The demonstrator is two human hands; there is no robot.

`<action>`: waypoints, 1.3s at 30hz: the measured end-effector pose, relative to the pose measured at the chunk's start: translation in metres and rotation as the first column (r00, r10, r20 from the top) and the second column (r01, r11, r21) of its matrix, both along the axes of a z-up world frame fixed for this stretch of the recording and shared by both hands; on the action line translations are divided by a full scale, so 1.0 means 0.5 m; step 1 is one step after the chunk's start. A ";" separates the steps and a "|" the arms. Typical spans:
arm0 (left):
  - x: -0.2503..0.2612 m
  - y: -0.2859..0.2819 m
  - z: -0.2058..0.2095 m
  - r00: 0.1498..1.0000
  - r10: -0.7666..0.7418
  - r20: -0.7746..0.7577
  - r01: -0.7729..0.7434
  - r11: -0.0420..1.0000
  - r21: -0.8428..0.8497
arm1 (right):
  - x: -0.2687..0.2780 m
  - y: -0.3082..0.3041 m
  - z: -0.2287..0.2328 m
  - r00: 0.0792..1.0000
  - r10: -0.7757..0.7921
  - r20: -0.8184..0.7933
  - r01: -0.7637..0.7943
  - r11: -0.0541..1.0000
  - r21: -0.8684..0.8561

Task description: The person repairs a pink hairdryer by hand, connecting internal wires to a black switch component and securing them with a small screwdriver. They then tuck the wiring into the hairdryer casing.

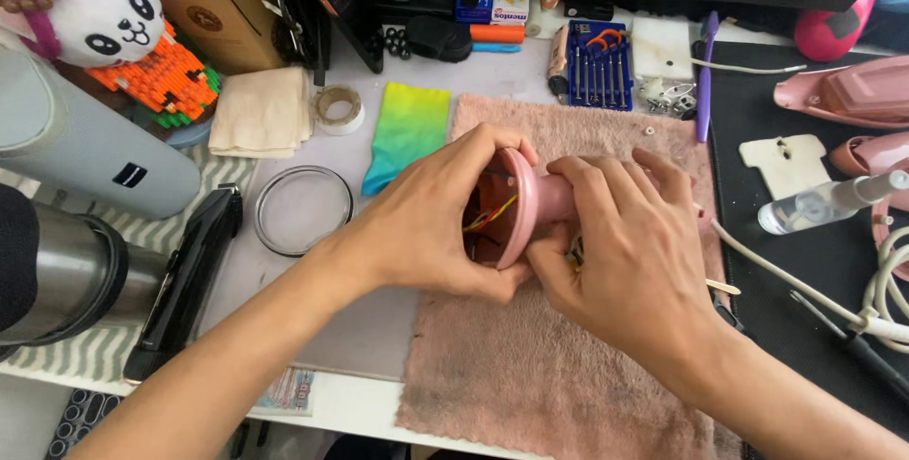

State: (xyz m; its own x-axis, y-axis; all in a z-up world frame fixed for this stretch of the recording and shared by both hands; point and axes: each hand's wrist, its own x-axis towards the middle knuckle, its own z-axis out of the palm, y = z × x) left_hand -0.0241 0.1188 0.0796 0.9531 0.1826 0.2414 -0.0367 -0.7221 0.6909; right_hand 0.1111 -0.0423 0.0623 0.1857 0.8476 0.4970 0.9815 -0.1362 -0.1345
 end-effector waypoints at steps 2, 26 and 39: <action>-0.004 0.004 0.000 1.000 -0.014 -0.001 0.014 1.000 -0.011 | -0.003 0.000 0.008 0.998 0.008 -0.068 -0.008 1.000 0.000; -0.099 0.071 -0.061 0.981 0.067 -0.183 -0.058 0.997 0.054 | 0.090 -0.012 0.032 0.800 0.024 -0.600 -0.243 0.926 -0.287; -0.099 0.059 0.008 0.990 0.006 -0.138 -0.005 1.000 0.010 | 0.101 -0.051 0.061 0.655 -0.002 -0.756 -0.130 0.985 -0.115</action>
